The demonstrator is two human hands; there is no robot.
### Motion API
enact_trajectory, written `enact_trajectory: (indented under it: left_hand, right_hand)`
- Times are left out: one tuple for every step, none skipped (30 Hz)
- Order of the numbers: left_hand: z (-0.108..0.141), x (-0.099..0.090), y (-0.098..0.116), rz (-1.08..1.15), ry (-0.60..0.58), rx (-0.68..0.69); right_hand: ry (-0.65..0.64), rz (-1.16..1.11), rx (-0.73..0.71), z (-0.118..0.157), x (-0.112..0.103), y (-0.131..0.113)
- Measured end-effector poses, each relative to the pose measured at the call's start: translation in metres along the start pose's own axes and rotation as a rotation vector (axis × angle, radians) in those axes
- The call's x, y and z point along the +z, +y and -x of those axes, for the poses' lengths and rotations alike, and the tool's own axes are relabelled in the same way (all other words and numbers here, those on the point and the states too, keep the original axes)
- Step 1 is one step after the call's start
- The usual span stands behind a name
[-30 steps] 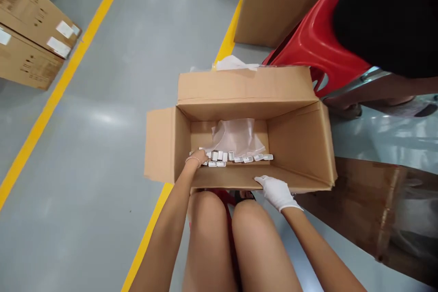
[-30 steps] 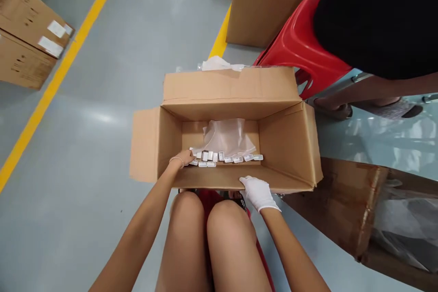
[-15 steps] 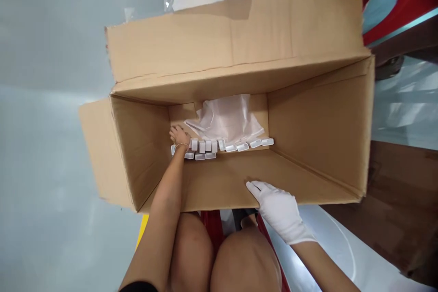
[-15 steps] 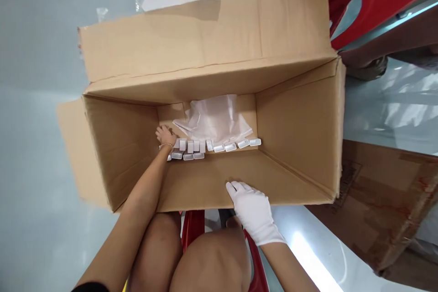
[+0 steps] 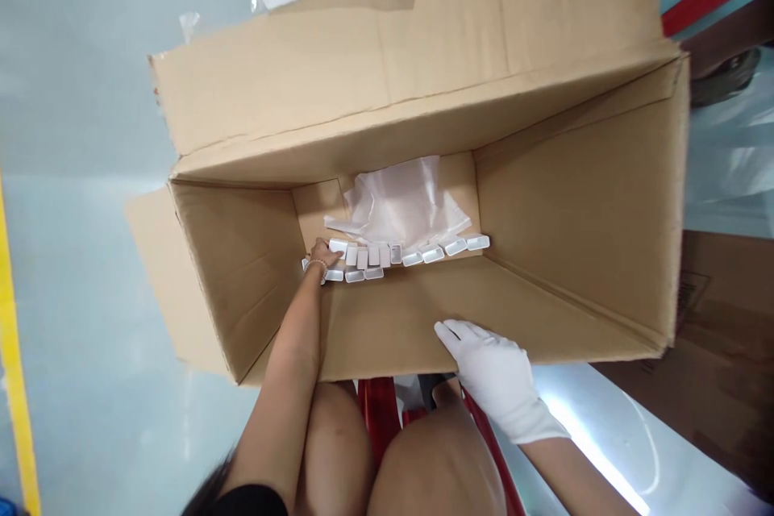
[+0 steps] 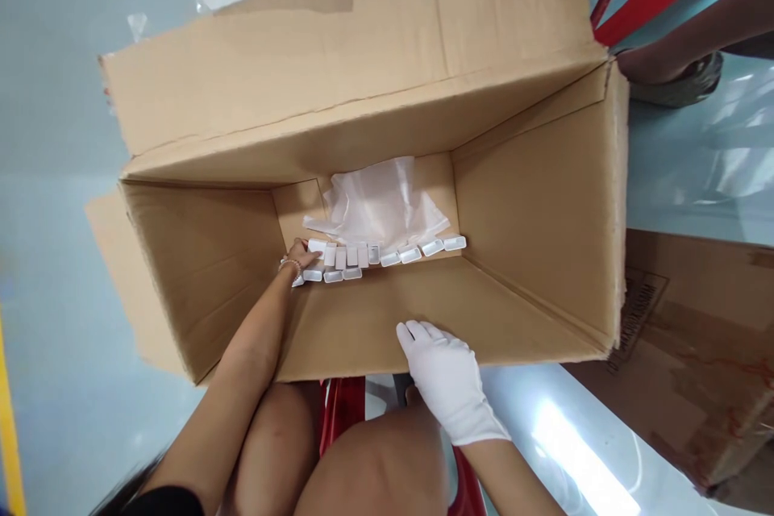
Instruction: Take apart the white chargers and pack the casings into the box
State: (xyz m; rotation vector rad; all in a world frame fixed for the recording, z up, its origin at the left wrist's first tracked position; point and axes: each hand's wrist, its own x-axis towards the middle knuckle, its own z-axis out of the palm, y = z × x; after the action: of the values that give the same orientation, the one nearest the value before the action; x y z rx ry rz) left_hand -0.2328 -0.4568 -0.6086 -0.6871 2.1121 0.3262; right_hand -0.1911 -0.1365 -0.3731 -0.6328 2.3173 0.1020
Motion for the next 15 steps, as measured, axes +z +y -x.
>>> enact_trajectory:
  left_hand:
    - [0.000, 0.001, 0.002, -0.008, 0.008, 0.008]
    - [0.000, 0.003, 0.004, -0.019, 0.023, 0.019]
    - [0.001, 0.005, 0.006, -0.031, 0.045, 0.035]
    - [0.002, 0.007, 0.009, -0.043, 0.069, 0.059]
    - [0.003, 0.009, 0.012, -0.053, 0.090, 0.091]
    - [0.004, 0.011, 0.014, -0.060, 0.104, 0.128]
    - [0.004, 0.012, 0.017, -0.064, 0.111, 0.165]
    - [0.004, 0.013, 0.018, -0.066, 0.113, 0.196]
    - [0.003, 0.014, 0.019, -0.066, 0.115, 0.214]
    - [0.002, 0.014, 0.018, -0.066, 0.119, 0.218]
    - [-0.001, 0.013, 0.016, -0.066, 0.126, 0.211]
    - [-0.004, 0.012, 0.013, -0.065, 0.134, 0.196]
    - [-0.007, 0.010, 0.008, -0.064, 0.137, 0.181]
    - [-0.009, 0.008, 0.004, -0.063, 0.134, 0.168]
    - [-0.011, 0.006, -0.002, -0.063, 0.123, 0.161]
  right_hand:
    - [0.002, 0.000, 0.001, 0.000, 0.000, 0.000]
    - [0.002, 0.000, 0.001, 0.000, 0.001, 0.000]
    - [0.002, 0.000, 0.001, 0.000, 0.001, 0.000]
    - [0.003, 0.000, -0.002, -0.001, 0.001, 0.000]
    - [0.004, -0.001, -0.004, -0.001, 0.002, 0.000]
    - [0.005, -0.001, -0.006, -0.001, 0.002, 0.000]
    - [0.007, -0.002, -0.007, -0.001, 0.002, 0.000]
    - [0.008, -0.003, -0.007, -0.001, 0.001, 0.000]
    - [0.008, -0.004, -0.006, -0.001, 0.001, 0.000]
    - [0.007, -0.005, -0.004, -0.001, 0.000, 0.000]
    - [0.004, -0.006, -0.002, -0.001, 0.000, 0.000]
    - [0.000, -0.007, -0.002, -0.001, -0.001, 0.000]
    - [-0.005, -0.008, -0.001, -0.001, -0.001, 0.000]
    - [-0.009, -0.010, 0.000, -0.001, -0.002, 0.000]
    - [-0.013, -0.012, 0.000, -0.001, -0.003, 0.000]
